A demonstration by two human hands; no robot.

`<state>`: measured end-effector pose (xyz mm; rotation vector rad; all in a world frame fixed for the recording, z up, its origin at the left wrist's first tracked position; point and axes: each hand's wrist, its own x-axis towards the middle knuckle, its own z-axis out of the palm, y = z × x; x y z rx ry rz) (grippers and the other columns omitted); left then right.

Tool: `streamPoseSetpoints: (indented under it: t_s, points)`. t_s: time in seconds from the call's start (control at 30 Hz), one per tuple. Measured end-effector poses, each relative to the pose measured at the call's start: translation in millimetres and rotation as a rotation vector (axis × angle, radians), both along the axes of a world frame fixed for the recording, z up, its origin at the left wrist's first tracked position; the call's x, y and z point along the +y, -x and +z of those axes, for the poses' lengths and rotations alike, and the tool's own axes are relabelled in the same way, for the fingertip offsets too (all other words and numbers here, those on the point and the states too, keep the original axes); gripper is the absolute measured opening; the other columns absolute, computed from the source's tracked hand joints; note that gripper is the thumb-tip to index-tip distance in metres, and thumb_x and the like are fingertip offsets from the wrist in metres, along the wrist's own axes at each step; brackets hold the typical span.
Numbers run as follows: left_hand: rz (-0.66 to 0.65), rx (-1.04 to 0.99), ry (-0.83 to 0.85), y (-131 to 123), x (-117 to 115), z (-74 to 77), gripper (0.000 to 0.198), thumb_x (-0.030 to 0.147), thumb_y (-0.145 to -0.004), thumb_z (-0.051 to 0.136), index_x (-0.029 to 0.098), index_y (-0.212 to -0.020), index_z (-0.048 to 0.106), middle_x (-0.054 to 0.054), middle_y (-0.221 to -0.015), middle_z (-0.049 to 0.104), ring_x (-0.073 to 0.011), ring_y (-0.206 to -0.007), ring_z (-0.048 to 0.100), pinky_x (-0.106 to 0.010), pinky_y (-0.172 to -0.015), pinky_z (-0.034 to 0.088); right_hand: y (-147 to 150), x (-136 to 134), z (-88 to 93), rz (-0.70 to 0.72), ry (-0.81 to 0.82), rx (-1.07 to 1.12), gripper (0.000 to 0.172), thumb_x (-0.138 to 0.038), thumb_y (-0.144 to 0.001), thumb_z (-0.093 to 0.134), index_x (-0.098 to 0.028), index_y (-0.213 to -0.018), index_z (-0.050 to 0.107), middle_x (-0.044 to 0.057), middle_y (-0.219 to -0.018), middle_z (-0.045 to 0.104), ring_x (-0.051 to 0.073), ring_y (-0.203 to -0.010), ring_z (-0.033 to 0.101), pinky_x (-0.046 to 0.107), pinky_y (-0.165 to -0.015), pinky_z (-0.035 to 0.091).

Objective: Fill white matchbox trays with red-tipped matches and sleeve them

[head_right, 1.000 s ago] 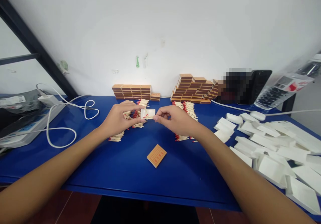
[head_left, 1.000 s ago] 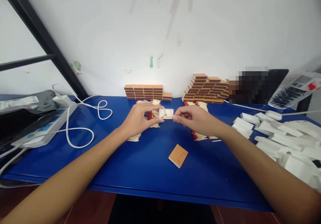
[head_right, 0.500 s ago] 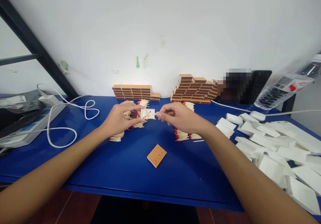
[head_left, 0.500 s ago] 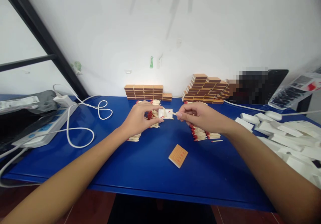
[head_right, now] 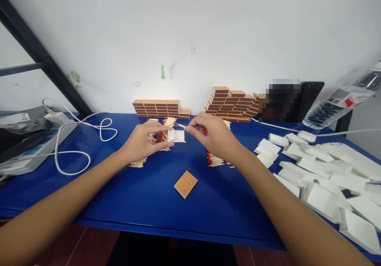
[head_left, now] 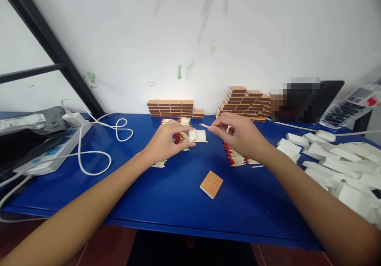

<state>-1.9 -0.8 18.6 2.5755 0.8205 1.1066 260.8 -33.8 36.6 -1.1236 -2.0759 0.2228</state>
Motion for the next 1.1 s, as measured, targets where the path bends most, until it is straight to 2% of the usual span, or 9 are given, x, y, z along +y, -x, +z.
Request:
streamPoseSetpoints:
  t_s: [0.13,0.2,0.37,0.47,0.7,0.87,1.1]
  points:
    - [-0.055,0.03,0.045,-1,-1,-0.1,0.039,0.036,-0.081,0.09,0.02,-0.115,0.079,-0.007,-0.1,0.079,-0.0229,-0.092,0.068,-0.036,-0.084,0.053,15,-7,-1.8,0.093,0.161,0.214,0.031,-0.05,-0.098,0.065,-0.022,-0.086,0.073,0.01,-0.116,0.072,0.021,-0.092,0.065,0.03,-0.061,0.046]
    - [-0.074,0.035,0.087,-3,-3,-0.9,0.04,0.037,-0.08,0.09,0.022,-0.115,0.079,-0.007,-0.1,0.079,-0.0234,-0.093,0.069,-0.036,-0.083,0.054,21,-8,-4.2,0.111,0.244,0.269,0.036,-0.055,-0.095,0.067,-0.022,-0.086,0.075,0.011,-0.123,0.072,0.021,-0.09,0.065,0.031,-0.06,0.047]
    - [-0.057,0.019,0.197,-6,-6,-3.7,0.039,0.04,-0.077,0.092,0.022,-0.11,0.08,-0.007,-0.099,0.078,-0.0232,-0.091,0.069,-0.036,-0.082,0.055,25,-7,-8.1,0.101,0.312,0.299,0.044,-0.065,-0.089,0.071,-0.021,-0.085,0.077,0.009,-0.098,0.076,0.019,-0.079,0.063,0.033,-0.066,0.049]
    - [-0.055,0.003,0.223,-7,-8,-4.0,0.037,0.04,-0.077,0.092,0.023,-0.109,0.081,-0.006,-0.1,0.077,-0.0226,-0.091,0.069,-0.036,-0.082,0.055,24,-6,-8.6,0.076,0.317,0.294,0.046,-0.066,-0.088,0.071,-0.021,-0.084,0.078,0.007,-0.09,0.076,0.019,-0.076,0.061,0.032,-0.065,0.048]
    - [-0.046,0.01,0.219,-8,-10,-2.6,0.035,0.04,-0.078,0.091,0.022,-0.106,0.081,-0.007,-0.096,0.077,-0.0225,-0.088,0.068,-0.036,-0.08,0.054,24,-6,-10.5,0.058,0.315,0.299,0.042,-0.063,-0.086,0.075,-0.022,-0.085,0.081,0.007,-0.089,0.077,0.02,-0.079,0.063,0.032,-0.065,0.046]
    - [-0.054,0.002,0.179,-7,-10,-2.8,0.042,0.038,-0.078,0.092,0.024,-0.115,0.08,-0.006,-0.101,0.079,-0.0234,-0.092,0.07,-0.037,-0.081,0.055,25,-7,-7.9,0.059,0.267,0.317,0.039,-0.06,-0.087,0.075,-0.022,-0.081,0.079,0.006,-0.086,0.076,0.019,-0.078,0.063,0.032,-0.066,0.047]
    - [-0.068,-0.031,0.11,-8,-13,0.8,0.036,0.037,-0.081,0.09,0.024,-0.113,0.079,-0.005,-0.103,0.079,-0.0223,-0.093,0.07,-0.036,-0.083,0.054,25,-10,-3.1,0.037,0.236,0.41,0.035,-0.055,-0.088,0.076,-0.022,-0.08,0.078,0.005,-0.084,0.075,0.018,-0.072,0.061,0.033,-0.066,0.047]
